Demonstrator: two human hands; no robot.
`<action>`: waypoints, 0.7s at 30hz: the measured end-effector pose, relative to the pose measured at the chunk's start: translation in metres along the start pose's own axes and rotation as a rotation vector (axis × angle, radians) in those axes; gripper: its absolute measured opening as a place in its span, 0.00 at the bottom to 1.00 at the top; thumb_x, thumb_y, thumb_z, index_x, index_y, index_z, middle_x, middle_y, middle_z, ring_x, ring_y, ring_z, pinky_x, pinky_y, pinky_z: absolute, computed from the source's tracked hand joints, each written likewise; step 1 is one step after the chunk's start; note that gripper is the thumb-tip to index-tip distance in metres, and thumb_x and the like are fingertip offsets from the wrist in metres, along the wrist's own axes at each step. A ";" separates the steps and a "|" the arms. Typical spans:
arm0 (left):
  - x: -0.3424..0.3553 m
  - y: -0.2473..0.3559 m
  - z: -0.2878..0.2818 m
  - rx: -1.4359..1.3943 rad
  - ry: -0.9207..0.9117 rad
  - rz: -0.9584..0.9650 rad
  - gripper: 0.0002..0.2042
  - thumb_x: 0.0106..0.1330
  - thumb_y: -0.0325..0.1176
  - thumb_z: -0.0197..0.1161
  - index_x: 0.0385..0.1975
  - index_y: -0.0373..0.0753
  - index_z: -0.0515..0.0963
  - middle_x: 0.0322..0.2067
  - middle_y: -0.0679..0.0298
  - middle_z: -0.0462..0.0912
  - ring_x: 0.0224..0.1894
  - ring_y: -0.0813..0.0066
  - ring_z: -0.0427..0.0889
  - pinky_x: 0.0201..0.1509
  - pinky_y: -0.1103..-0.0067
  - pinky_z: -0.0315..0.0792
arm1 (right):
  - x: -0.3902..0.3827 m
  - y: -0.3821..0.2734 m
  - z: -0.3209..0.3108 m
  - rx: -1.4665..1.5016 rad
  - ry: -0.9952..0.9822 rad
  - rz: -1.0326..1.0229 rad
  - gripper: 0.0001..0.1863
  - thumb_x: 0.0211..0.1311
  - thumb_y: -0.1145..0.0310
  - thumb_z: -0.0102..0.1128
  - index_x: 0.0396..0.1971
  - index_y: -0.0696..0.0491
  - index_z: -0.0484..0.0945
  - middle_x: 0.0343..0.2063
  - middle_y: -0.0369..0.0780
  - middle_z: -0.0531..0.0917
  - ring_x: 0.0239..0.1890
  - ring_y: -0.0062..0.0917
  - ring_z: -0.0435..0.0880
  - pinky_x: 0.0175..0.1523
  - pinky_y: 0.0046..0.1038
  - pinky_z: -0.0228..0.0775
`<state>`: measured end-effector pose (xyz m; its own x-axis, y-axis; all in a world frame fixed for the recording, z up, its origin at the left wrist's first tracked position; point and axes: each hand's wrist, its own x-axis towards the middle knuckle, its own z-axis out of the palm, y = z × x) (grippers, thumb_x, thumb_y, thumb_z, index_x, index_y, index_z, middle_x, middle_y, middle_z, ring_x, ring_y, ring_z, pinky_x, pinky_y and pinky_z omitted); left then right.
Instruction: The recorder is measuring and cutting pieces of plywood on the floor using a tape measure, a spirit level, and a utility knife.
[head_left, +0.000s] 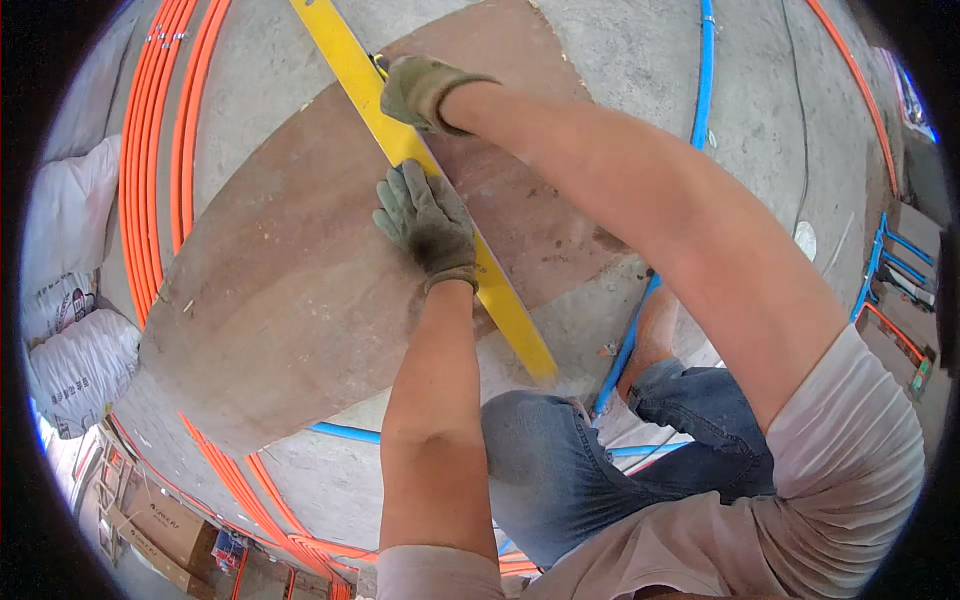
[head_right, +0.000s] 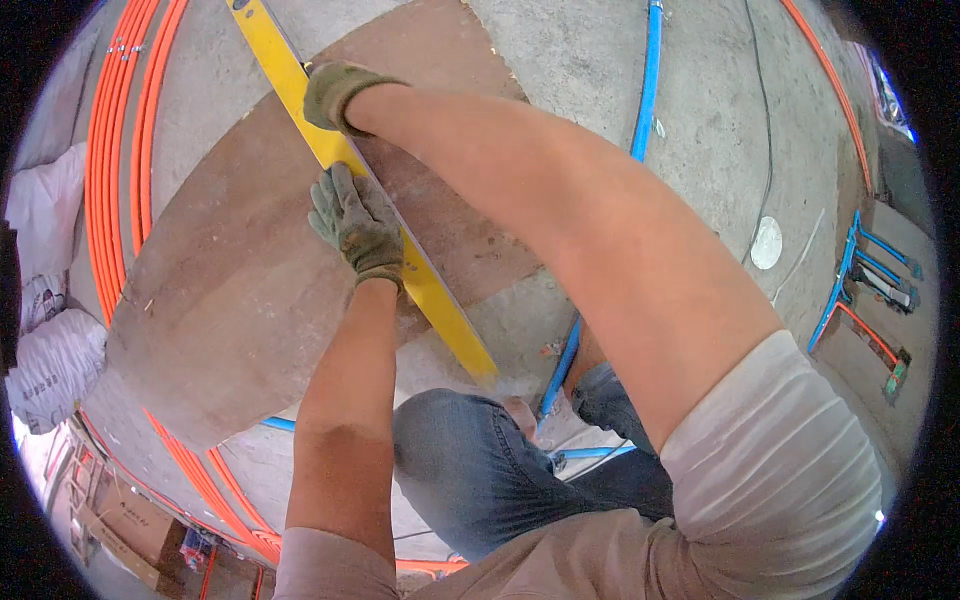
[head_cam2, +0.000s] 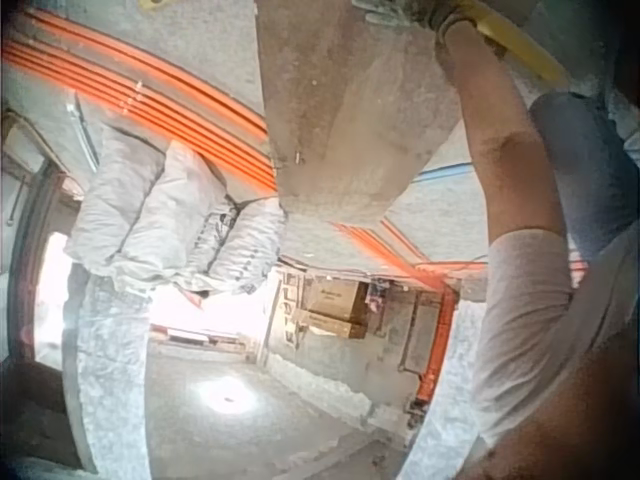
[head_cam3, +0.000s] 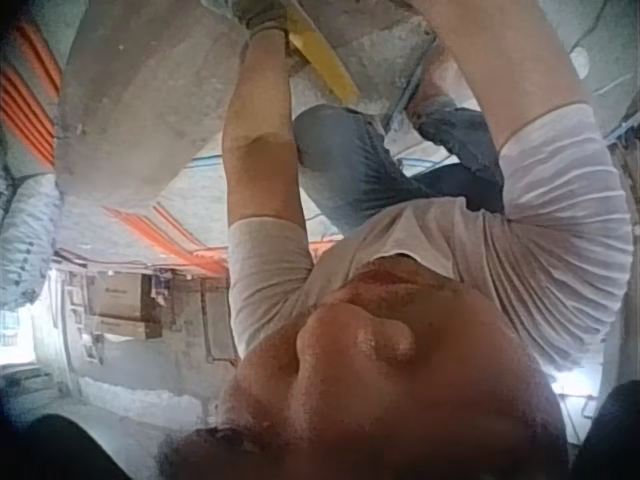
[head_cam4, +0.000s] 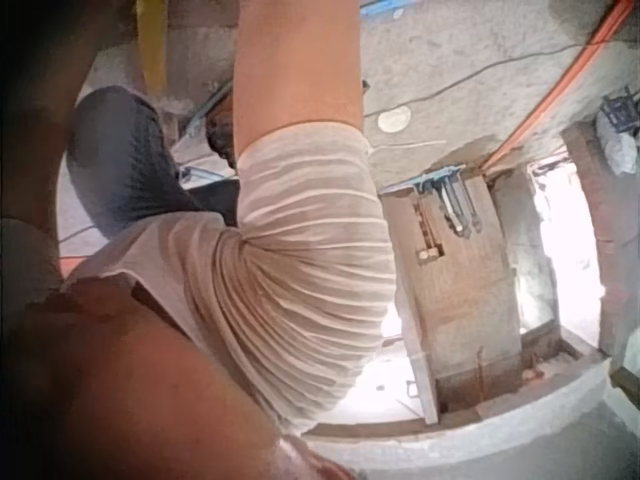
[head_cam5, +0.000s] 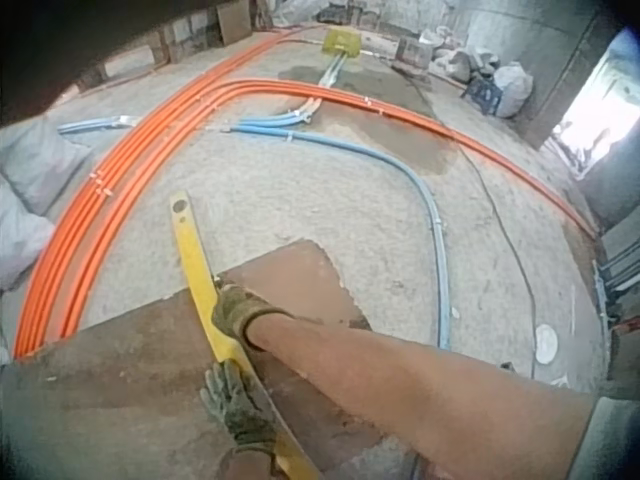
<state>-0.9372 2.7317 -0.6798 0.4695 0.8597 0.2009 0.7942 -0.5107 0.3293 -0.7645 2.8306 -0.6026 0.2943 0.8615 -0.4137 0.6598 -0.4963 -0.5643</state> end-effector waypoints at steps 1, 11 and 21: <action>0.000 0.000 0.000 0.007 0.063 0.032 0.19 0.67 0.38 0.57 0.57 0.41 0.71 0.56 0.57 0.74 0.60 0.52 0.69 0.59 0.55 0.58 | 0.008 -0.003 -0.002 -0.349 -0.125 -0.178 0.16 0.58 0.65 0.56 0.43 0.58 0.80 0.36 0.51 0.84 0.37 0.40 0.86 0.41 0.38 0.77; 0.001 0.000 0.000 0.036 0.101 0.095 0.18 0.64 0.40 0.58 0.51 0.41 0.74 0.46 0.59 0.76 0.50 0.58 0.73 0.48 0.57 0.62 | 0.028 0.018 0.057 -0.437 -0.300 -0.177 0.12 0.52 0.69 0.67 0.38 0.50 0.86 0.39 0.40 0.87 0.40 0.31 0.86 0.45 0.36 0.77; 0.007 0.007 -0.007 -0.015 -0.081 0.002 0.15 0.62 0.42 0.57 0.47 0.46 0.72 0.40 0.65 0.74 0.48 0.62 0.71 0.45 0.62 0.60 | -0.106 0.033 0.083 -0.234 -0.153 -0.293 0.18 0.59 0.58 0.53 0.40 0.52 0.85 0.41 0.49 0.85 0.46 0.37 0.85 0.52 0.36 0.76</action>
<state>-0.9311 2.7336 -0.6691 0.5014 0.8559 0.1268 0.7877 -0.5122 0.3424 -0.8316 2.7142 -0.6365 -0.0238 0.9284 -0.3709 0.8454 -0.1793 -0.5031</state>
